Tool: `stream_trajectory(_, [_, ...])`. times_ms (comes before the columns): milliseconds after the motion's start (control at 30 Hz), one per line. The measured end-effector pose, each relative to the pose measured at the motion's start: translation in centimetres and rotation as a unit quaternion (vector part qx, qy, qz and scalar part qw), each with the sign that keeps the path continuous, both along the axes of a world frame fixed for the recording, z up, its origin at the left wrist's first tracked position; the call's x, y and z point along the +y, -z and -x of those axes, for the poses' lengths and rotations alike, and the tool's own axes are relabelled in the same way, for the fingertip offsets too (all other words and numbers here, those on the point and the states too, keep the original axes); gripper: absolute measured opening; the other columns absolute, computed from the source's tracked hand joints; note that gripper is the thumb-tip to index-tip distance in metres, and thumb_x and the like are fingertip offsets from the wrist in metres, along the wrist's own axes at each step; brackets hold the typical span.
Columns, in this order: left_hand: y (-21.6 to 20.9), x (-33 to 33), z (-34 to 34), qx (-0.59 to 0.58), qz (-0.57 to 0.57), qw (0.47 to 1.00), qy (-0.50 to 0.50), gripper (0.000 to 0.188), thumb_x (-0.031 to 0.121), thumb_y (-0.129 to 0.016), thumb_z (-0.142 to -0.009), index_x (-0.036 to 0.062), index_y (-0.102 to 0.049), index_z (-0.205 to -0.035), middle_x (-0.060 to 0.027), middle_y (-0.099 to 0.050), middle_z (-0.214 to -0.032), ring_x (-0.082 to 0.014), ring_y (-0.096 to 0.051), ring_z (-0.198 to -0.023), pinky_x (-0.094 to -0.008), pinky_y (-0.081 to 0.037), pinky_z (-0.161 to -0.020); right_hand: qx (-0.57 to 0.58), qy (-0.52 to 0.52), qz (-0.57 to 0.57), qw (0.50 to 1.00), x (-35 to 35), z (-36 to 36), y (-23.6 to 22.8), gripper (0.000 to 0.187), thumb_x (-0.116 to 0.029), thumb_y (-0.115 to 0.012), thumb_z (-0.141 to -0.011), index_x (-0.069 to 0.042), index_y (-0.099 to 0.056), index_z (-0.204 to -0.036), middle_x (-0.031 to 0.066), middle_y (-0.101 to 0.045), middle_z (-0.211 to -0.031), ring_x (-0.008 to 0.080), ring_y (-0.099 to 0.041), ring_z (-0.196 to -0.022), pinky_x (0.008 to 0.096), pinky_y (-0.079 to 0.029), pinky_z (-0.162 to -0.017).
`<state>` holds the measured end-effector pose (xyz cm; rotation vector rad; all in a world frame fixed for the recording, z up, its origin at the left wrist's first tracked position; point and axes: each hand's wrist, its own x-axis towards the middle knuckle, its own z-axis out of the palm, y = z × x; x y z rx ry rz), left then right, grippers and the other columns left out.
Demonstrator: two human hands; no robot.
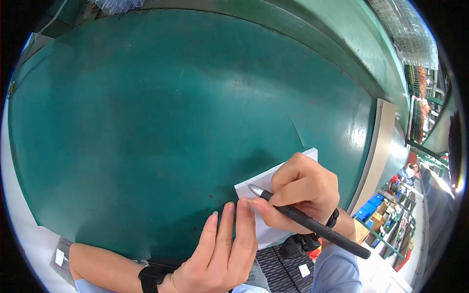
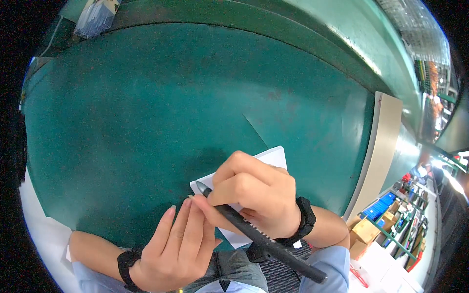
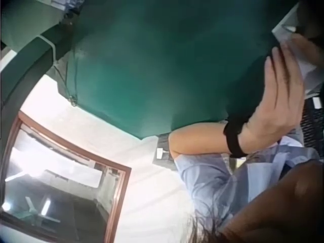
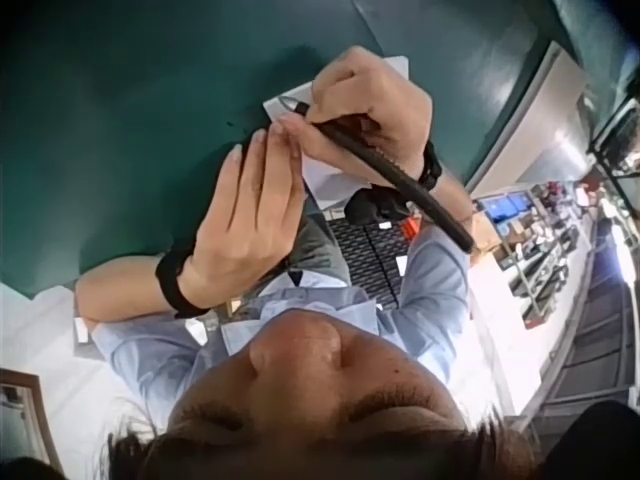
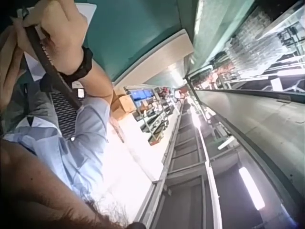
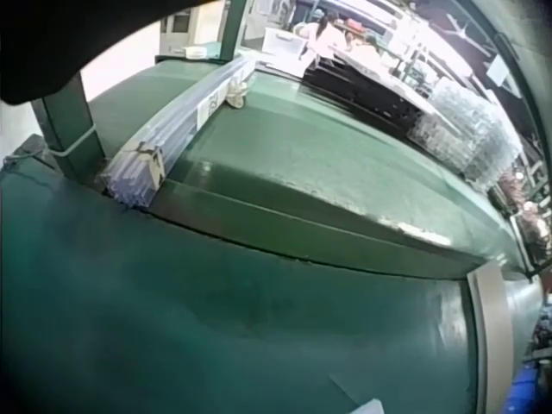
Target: The person counts stacks of circuit board trays on the floor, then walks to a workstation to flip through documents in a blue bin. They take a piece of paper and a pen back to the trays and write on it using a red stool as a surface.
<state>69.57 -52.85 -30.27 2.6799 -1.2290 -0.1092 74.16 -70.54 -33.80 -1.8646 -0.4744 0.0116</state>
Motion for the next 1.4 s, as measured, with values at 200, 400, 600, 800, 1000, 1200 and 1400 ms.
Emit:
stream_trajectory(200, [-0.2, 0.0, 0.0, 0.008, 0.01, 1.0, -0.004, 0.031, 0.008, -0.041, -0.085, -0.0049, -0.061, -0.104, -0.0174, -0.058, -0.111, -0.0258, -0.059, -0.101, -0.0347, -0.045, -0.091, 0.011, 0.015, 0.006, 1.0, -0.2, 0.4, -0.4, 0.024, 0.006, -0.072, -0.062, -0.005, -0.052, -0.067, 0.0056, -0.055, -0.058, 0.0108, -0.048, -0.042, 0.0197, -0.034, -0.036])
stream_trajectory(400, [-0.1, 0.0, 0.0, 0.005, 0.011, 1.0, -0.005, 0.03, 0.009, -0.041, -0.085, -0.0051, -0.061, -0.103, -0.0171, -0.058, -0.11, -0.0261, -0.059, -0.1, -0.0347, -0.045, -0.091, -0.029, -0.016, 0.033, 0.999, -0.1, -0.3, -0.3, 0.023, 0.006, -0.072, -0.062, -0.004, -0.051, -0.066, 0.0061, -0.055, -0.056, 0.0119, -0.051, -0.042, 0.0205, -0.036, -0.036])
stream_trajectory(600, [0.0, -0.2, 0.0, 0.002, 0.005, 1.0, -0.006, 0.03, 0.008, -0.041, -0.085, -0.005, -0.061, -0.102, -0.0174, -0.057, -0.11, -0.0261, -0.059, -0.1, -0.0347, -0.045, -0.091, -0.051, -0.019, 0.055, 0.997, -0.2, -0.3, -0.1, 0.023, 0.006, -0.071, -0.063, -0.004, -0.051, -0.066, 0.0058, -0.056, -0.056, 0.0118, -0.052, -0.042, 0.0215, -0.038, -0.035])
stream_trajectory(800, [0.0, -0.3, 0.0, -0.002, 0.002, 1.0, -0.002, 0.03, 0.008, -0.041, -0.085, -0.0048, -0.061, -0.103, -0.0174, -0.058, -0.11, -0.0261, -0.059, -0.1, -0.0342, -0.046, -0.09, -0.046, -0.028, 0.059, 0.997, -0.2, -0.4, -0.2, 0.023, 0.006, -0.071, -0.063, -0.004, -0.051, -0.066, 0.0056, -0.055, -0.057, 0.0113, -0.052, -0.042, 0.0211, -0.038, -0.035])
stream_trajectory(1000, [0.0, -0.1, -0.1, 0.0, 0.005, 1.0, -0.003, 0.03, 0.008, -0.04, -0.085, -0.0048, -0.061, -0.103, -0.0174, -0.058, -0.11, -0.0259, -0.059, -0.1, -0.0336, -0.046, -0.09, -0.035, -0.026, 0.066, 0.997, -0.1, -0.4, -0.3, 0.022, 0.006, -0.07, -0.063, -0.004, -0.051, -0.066, 0.0053, -0.055, -0.057, 0.0112, -0.052, -0.042, 0.0209, -0.039, -0.035])
stream_trajectory(1200, [-0.1, -0.1, -0.1, 0.002, 0.0, 1.0, -0.003, 0.03, 0.008, -0.04, -0.085, -0.0047, -0.061, -0.103, -0.0174, -0.058, -0.11, -0.0253, -0.059, -0.1, -0.0334, -0.046, -0.09, -0.041, -0.038, 0.078, 0.995, 0.0, -0.5, -0.4, 0.022, 0.006, -0.07, -0.063, -0.004, -0.051, -0.066, 0.0052, -0.055, -0.057, 0.0112, -0.052, -0.043, 0.0211, -0.039, -0.036])
stream_trajectory(1400, [0.0, -0.2, -0.2, -0.002, -0.004, 1.0, -0.001, 0.03, 0.008, -0.04, -0.086, -0.005, -0.06, -0.104, -0.0173, -0.058, -0.109, -0.0251, -0.059, -0.1, -0.0329, -0.046, -0.09, -0.032, -0.026, 0.083, 0.996, 0.0, -0.4, -0.3, 0.023, 0.005, -0.07, -0.064, -0.005, -0.05, -0.066, 0.0051, -0.055, -0.057, 0.0113, -0.053, -0.043, 0.0213, -0.04, -0.036])
